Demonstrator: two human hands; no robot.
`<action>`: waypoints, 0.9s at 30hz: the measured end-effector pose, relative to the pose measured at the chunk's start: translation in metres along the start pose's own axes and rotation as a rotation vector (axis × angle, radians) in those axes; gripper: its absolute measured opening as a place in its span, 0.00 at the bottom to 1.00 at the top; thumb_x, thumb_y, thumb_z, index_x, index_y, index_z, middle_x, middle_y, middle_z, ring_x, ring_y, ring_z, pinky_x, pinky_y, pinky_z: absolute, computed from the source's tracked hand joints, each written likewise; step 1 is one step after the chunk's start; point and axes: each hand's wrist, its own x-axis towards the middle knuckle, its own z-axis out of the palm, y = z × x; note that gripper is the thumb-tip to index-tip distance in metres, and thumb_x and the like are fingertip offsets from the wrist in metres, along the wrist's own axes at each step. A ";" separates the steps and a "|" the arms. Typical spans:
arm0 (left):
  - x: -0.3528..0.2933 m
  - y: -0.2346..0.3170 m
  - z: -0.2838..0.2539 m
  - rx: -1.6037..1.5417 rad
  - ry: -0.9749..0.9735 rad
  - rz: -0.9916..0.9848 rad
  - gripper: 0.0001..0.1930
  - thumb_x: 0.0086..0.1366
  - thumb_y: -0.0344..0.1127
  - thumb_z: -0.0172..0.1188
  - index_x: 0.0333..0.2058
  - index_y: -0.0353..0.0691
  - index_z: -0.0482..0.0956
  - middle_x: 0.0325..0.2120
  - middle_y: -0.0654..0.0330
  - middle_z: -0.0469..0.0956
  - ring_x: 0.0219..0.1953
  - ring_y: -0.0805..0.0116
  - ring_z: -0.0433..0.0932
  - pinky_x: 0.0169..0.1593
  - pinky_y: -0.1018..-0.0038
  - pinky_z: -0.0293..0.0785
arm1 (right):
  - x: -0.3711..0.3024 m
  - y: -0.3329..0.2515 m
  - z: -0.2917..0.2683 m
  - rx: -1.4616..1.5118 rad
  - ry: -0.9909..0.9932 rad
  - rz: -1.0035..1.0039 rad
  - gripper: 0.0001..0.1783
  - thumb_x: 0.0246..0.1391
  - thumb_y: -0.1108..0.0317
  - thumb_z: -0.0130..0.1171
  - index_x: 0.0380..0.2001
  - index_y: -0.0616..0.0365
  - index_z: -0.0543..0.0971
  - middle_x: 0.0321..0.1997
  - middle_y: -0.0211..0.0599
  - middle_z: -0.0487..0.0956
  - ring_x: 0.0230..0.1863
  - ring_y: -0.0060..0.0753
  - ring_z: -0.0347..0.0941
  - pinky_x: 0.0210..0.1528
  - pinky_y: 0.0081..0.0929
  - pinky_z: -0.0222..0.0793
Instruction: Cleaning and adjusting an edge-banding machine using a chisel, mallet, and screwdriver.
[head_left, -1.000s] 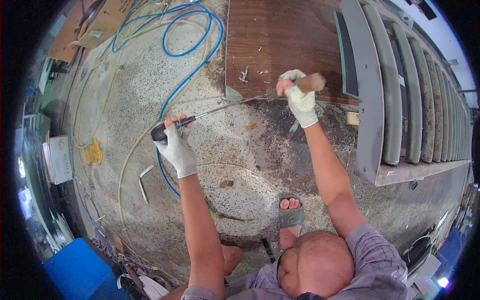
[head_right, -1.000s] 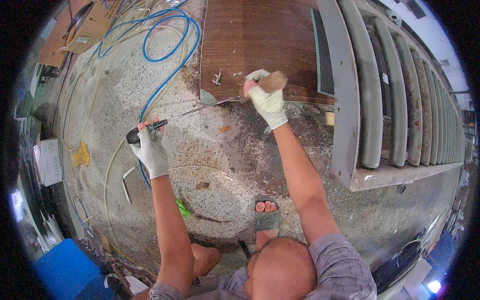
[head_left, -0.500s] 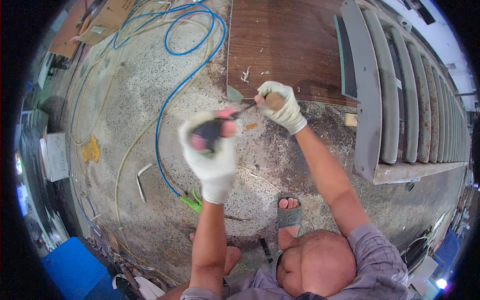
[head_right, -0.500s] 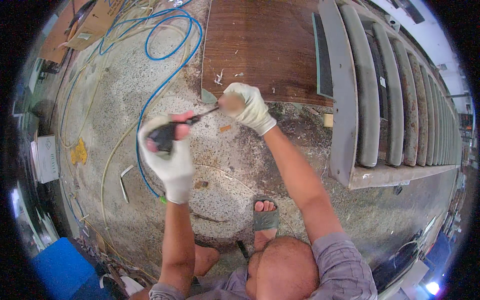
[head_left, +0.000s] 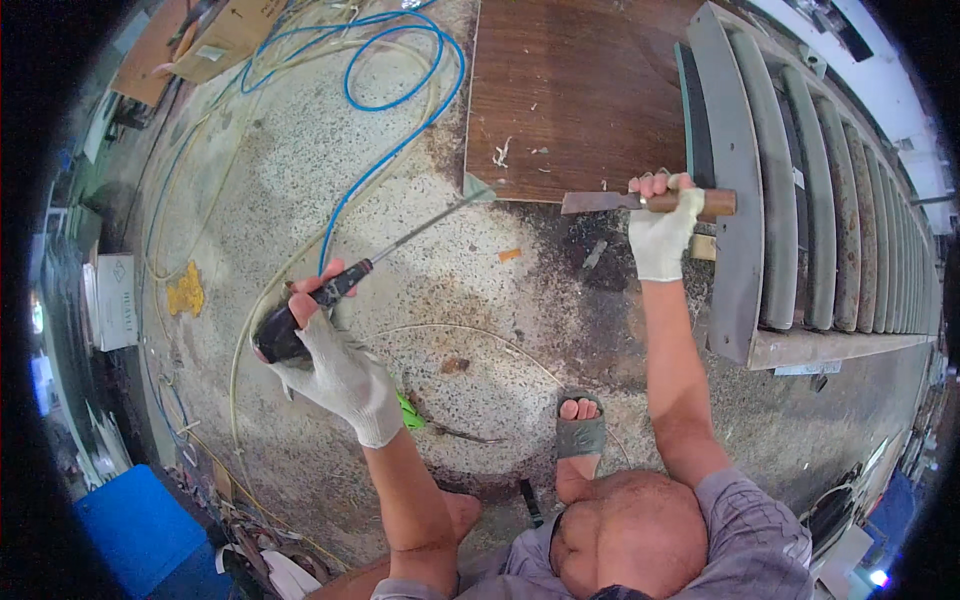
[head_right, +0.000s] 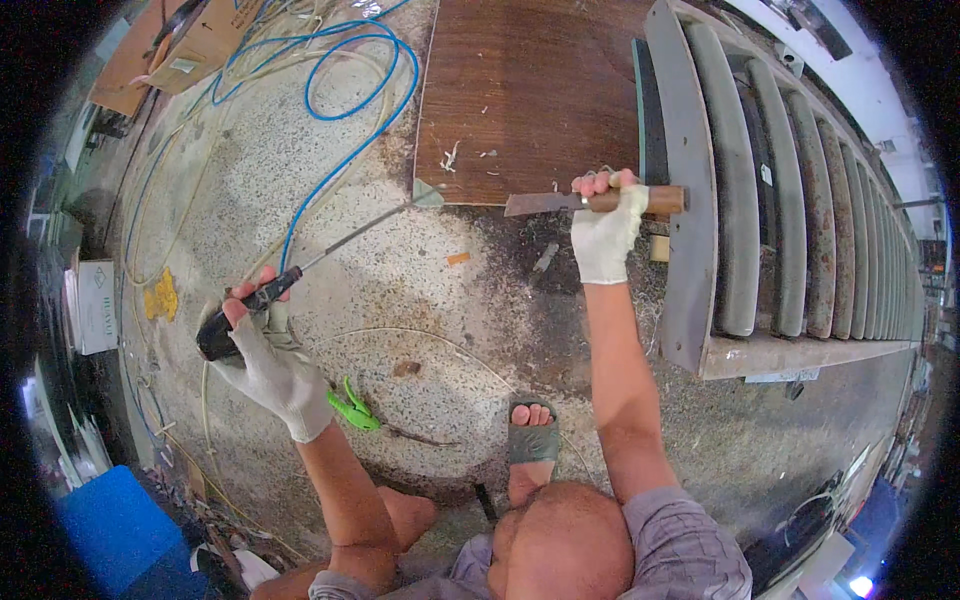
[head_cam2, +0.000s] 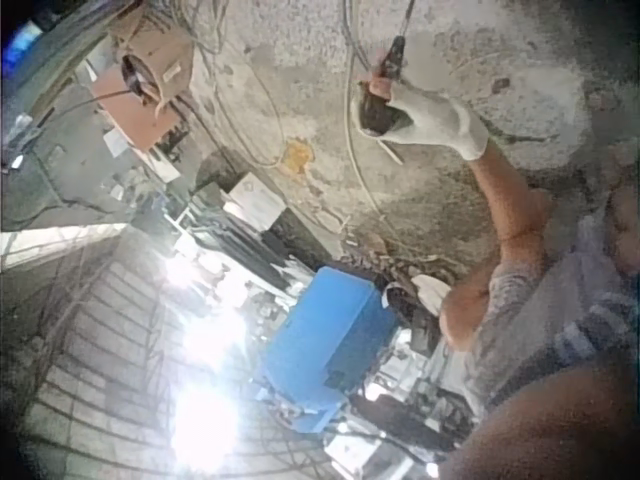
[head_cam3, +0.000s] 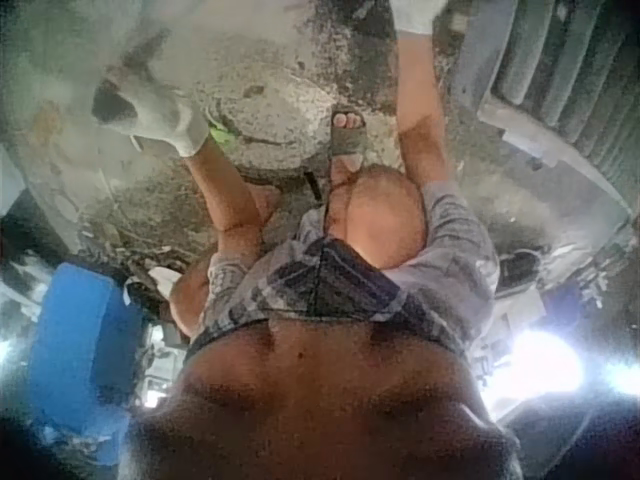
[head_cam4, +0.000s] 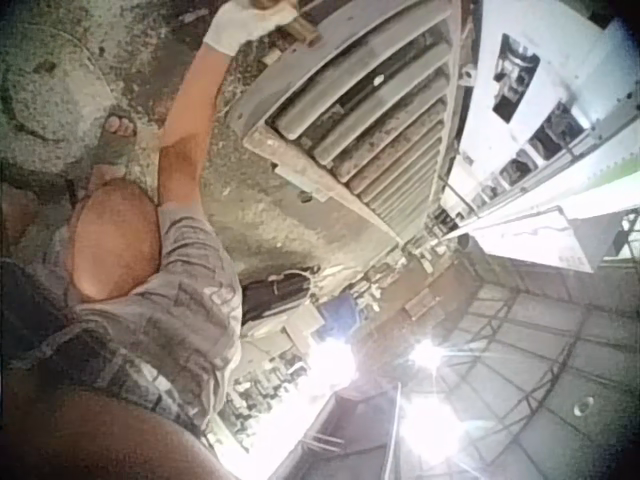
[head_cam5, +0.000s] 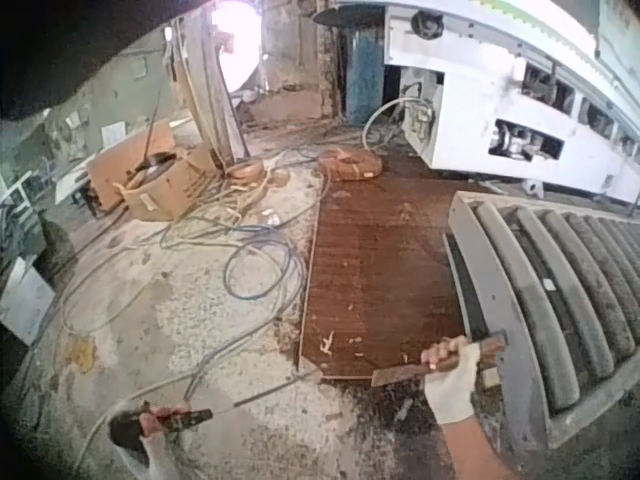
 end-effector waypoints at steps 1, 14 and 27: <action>-0.005 0.000 0.000 -0.030 -0.041 0.036 0.11 0.69 0.35 0.61 0.42 0.32 0.74 0.37 0.51 0.79 0.34 0.56 0.80 0.46 0.58 0.83 | -0.008 -0.006 0.007 0.047 0.010 0.029 0.14 0.62 0.60 0.55 0.24 0.51 0.67 0.24 0.29 0.63 0.28 0.29 0.60 0.40 0.34 0.63; -0.013 0.023 0.065 0.492 -0.820 -0.535 0.23 0.56 0.32 0.73 0.48 0.34 0.75 0.32 0.63 0.80 0.27 0.77 0.76 0.32 0.80 0.74 | -0.055 -0.044 0.084 0.552 -0.207 0.275 0.17 0.54 0.59 0.58 0.19 0.46 0.63 0.18 0.18 0.63 0.19 0.18 0.58 0.34 0.23 0.57; -0.041 -0.002 0.031 0.309 -0.652 -0.975 0.14 0.57 0.33 0.71 0.39 0.36 0.77 0.25 0.67 0.78 0.20 0.81 0.73 0.24 0.81 0.68 | -0.074 -0.032 0.073 0.390 -0.326 0.392 0.21 0.57 0.57 0.61 0.17 0.47 0.63 0.19 0.21 0.65 0.21 0.19 0.62 0.35 0.27 0.57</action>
